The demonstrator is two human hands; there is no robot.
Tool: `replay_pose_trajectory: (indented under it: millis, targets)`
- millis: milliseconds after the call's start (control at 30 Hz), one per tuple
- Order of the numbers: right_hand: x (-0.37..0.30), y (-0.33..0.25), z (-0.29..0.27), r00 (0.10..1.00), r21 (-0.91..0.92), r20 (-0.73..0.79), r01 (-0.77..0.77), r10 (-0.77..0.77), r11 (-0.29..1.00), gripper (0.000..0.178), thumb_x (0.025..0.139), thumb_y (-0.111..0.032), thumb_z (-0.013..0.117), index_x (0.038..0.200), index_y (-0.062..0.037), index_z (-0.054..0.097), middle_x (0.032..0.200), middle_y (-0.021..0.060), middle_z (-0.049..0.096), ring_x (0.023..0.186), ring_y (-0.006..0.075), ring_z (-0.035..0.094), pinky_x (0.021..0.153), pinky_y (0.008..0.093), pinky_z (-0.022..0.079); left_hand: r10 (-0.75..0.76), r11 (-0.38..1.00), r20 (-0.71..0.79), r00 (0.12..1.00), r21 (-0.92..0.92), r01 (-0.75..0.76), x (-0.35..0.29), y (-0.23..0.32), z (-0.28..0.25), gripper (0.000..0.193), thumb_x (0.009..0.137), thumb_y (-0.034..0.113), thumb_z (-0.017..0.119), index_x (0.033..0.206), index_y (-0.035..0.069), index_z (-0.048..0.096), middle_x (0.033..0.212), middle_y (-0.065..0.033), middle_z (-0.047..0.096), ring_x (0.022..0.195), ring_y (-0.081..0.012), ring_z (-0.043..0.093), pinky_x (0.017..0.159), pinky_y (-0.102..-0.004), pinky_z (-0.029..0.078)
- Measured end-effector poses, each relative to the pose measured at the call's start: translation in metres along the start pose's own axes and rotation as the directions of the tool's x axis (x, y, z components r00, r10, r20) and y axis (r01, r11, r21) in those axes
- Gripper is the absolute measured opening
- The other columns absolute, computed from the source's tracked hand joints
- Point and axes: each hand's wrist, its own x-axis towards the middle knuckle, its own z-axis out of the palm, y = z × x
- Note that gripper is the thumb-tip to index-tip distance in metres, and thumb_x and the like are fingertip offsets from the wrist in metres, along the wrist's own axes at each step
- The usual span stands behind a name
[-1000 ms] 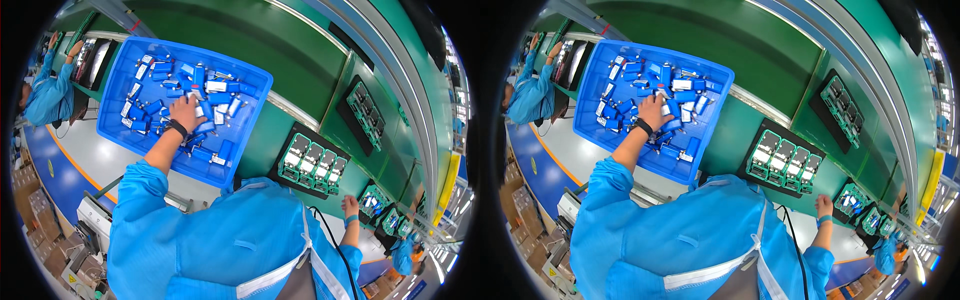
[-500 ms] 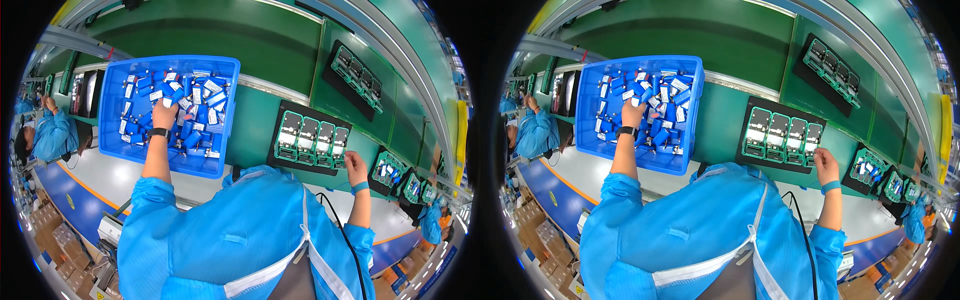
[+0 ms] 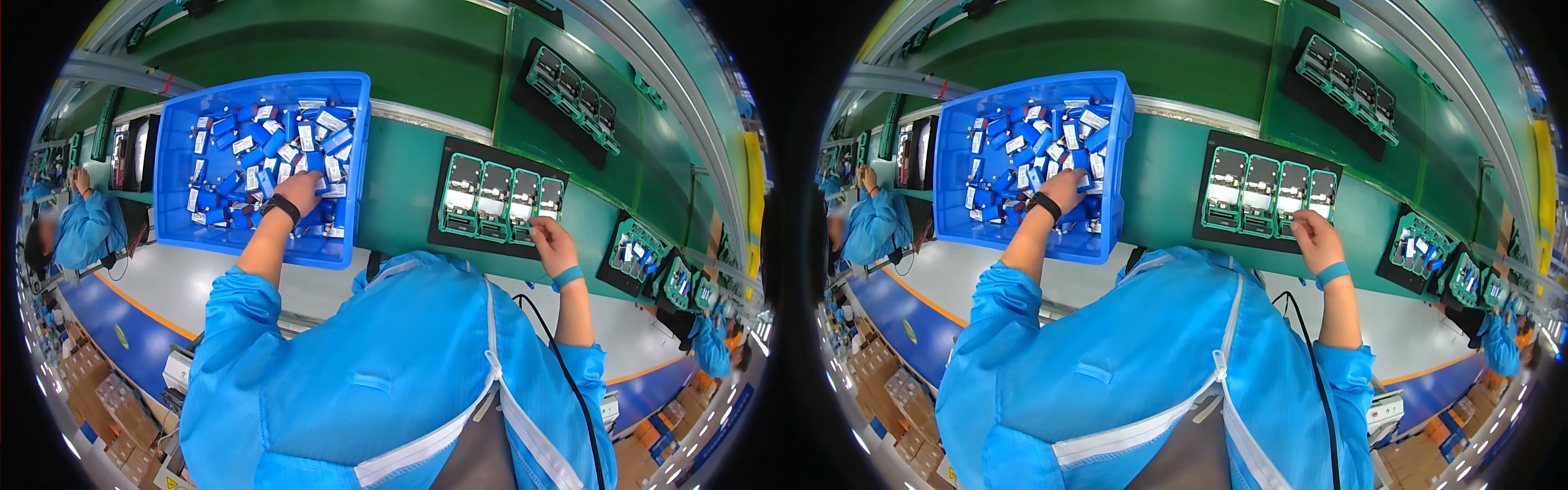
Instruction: Assembling small electronic modules into green plastic trays on a factory conveyor belt.
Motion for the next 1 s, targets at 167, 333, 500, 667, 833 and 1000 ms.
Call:
replay_pose_trajectory:
  millis: [167,333,500,667,833,1000]
  targets:
    - [-0.004,-0.009,0.013,0.998,0.045,0.048,0.046,-0.048,0.998,0.02,0.086,-0.011,0.06,0.103,-0.0006,0.059,0.087,0.0089,0.062,0.078,0.0149,0.06,0.068,0.0263,0.048,-0.05,0.989,-0.106,0.993,-0.143,0.035,-0.015,-0.011,0.004,0.042,0.074,0.02,0.067,0.111,0.005,0.053,0.097,-0.0224,0.062,0.091,-0.0383,0.06,0.078,-0.0445,0.048]
    - [-0.008,-0.047,0.028,0.971,0.096,0.098,0.21,-0.219,0.973,0.024,0.087,-0.013,0.059,0.108,-0.0018,0.058,0.093,0.0119,0.062,0.083,0.0187,0.062,0.073,0.029,0.05,-0.064,0.79,-0.209,0.976,-0.608,-0.078,-0.072,0.048,-0.067,0.037,0.076,0.015,0.068,0.105,-0.002,0.052,0.093,-0.0126,0.06,0.086,-0.0199,0.057,0.076,-0.0316,0.045]
    - [0.014,-0.102,0.053,0.888,0.371,0.179,0.337,-0.423,0.865,0.033,0.09,-0.02,0.055,0.117,-0.0005,0.054,0.104,0.0152,0.058,0.094,0.023,0.061,0.081,0.0313,0.049,0.098,0.595,-0.09,0.991,-0.793,-0.131,-0.1,0.146,-0.078,0.032,0.077,0.012,0.067,0.103,0.003,0.052,0.084,-0.004,0.054,0.074,-0.0105,0.05,0.065,-0.025,0.042]
    - [0.017,-0.1,0.044,0.893,0.616,0.24,0.163,-0.381,0.771,0.027,0.091,-0.015,0.055,0.113,0.0006,0.056,0.099,0.0057,0.061,0.093,0.0121,0.057,0.084,0.0281,0.047,0.118,0.309,-0.095,0.989,-0.943,-0.127,-0.095,0.222,-0.043,0.027,0.079,0.009,0.065,0.1,0.003,0.05,0.083,-0.0013,0.053,0.072,-0.0066,0.048,0.062,-0.0221,0.041]
    - [0.007,-0.07,0.013,0.898,0.52,0.135,0.294,-0.418,0.802,0.017,0.089,-0.016,0.054,0.09,0.0009,0.059,0.088,0.0095,0.058,0.08,0.0196,0.057,0.072,0.0301,0.045,0.082,0.355,-0.078,0.994,-0.929,-0.102,-0.095,0.288,-0.011,0.027,0.081,0.014,0.066,0.097,0.002,0.05,0.076,-0.001,0.053,0.066,-0.0068,0.048,0.058,-0.0236,0.041]
    - [0.003,-0.023,-0.014,0.782,0.492,0.414,0.239,-0.467,0.837,0.027,0.092,-0.026,0.049,0.086,-0.0024,0.059,0.081,0.012,0.059,0.078,0.0262,0.059,0.07,0.0361,0.046,-0.037,0.3,-0.173,0.984,-0.941,-0.154,-0.085,0.313,-0.01,0.018,0.084,0.009,0.061,0.098,0.002,0.052,0.085,-0.0025,0.056,0.072,-0.0081,0.051,0.064,-0.0232,0.043]
